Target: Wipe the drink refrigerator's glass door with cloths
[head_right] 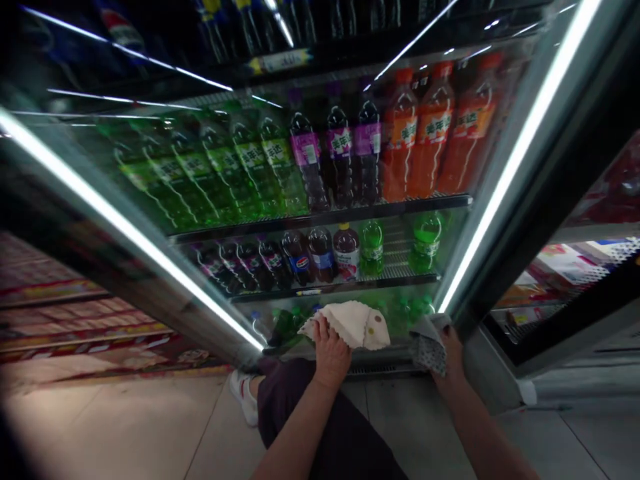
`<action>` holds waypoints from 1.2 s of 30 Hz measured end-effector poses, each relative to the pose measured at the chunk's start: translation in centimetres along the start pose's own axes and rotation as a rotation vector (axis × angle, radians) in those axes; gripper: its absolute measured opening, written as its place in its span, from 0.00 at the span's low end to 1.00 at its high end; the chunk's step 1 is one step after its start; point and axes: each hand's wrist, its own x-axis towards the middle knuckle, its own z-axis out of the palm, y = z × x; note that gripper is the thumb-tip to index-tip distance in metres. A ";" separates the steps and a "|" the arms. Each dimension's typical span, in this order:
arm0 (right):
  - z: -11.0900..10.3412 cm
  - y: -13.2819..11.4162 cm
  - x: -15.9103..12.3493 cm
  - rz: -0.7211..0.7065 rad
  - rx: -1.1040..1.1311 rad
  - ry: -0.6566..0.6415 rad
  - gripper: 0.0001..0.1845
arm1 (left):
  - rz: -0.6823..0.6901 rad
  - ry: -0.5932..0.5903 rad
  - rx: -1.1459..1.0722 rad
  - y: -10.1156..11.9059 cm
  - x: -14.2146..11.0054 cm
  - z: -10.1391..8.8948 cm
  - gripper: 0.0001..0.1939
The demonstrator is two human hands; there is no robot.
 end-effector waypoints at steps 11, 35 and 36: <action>-2.1 -6.7 -0.4 -0.790 -0.306 0.189 0.55 | 0.030 -0.003 -0.054 0.2 -0.4 -0.1 0.07; 1.3 0.5 -3.6 -0.933 -0.385 -0.266 0.33 | -0.013 -0.155 -0.111 0.3 -0.5 0.0 0.22; 1.4 0.4 -3.6 -0.919 -0.346 -0.281 0.33 | -0.019 -0.151 -0.115 0.3 -0.5 0.1 0.27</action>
